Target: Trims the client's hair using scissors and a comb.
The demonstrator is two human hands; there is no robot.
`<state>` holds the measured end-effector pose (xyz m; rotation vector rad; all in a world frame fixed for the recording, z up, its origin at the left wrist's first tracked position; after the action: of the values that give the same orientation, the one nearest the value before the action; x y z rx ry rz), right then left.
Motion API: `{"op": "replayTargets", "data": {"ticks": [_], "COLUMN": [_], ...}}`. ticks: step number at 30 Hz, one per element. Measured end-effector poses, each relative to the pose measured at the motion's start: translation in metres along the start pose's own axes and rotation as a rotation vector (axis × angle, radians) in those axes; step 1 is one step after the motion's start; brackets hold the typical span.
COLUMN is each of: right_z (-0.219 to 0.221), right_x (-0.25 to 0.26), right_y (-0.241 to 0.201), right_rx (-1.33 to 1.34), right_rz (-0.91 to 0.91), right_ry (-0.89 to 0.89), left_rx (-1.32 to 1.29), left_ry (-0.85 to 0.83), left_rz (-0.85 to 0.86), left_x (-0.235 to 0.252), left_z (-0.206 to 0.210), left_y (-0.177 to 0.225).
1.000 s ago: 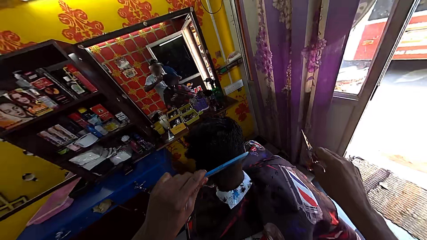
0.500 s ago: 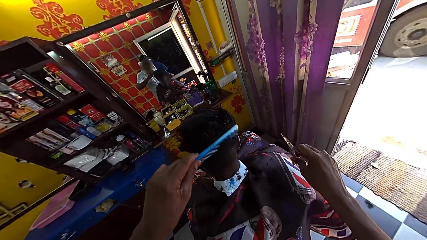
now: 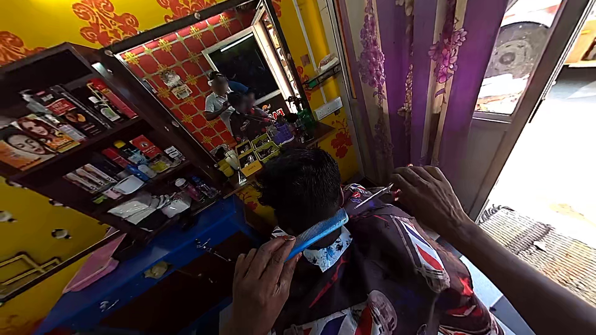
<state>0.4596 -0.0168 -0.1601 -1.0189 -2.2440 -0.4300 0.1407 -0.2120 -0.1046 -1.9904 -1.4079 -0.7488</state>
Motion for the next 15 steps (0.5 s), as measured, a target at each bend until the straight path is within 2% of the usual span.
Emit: {"op": "replayTargets", "data": {"ticks": [6, 15], "right_z": [-0.011, -0.016], "right_x": [0.036, 0.072], "right_y": [-0.001, -0.015], "right_rx": [-0.059, -0.107], "right_rz": [-0.208, -0.305], "right_ry": [-0.027, -0.078], "left_rx": [-0.008, 0.009], "left_ry": [0.101, 0.135], "left_rz": [-0.051, -0.047], "left_x": [0.009, 0.012], "left_z": [-0.001, -0.001], "left_y": [0.003, -0.003]}}
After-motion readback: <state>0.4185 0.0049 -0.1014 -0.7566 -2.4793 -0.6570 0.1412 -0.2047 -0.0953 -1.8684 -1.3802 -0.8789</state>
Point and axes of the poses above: each hand's wrist, its own x-axis towards the middle knuckle, its own z-axis out of the palm, y = z × x, the point moved 2 cm from there along x, towards the middle knuckle, and after that the axes turned 5 degrees about -y, right-handed, at the moved point
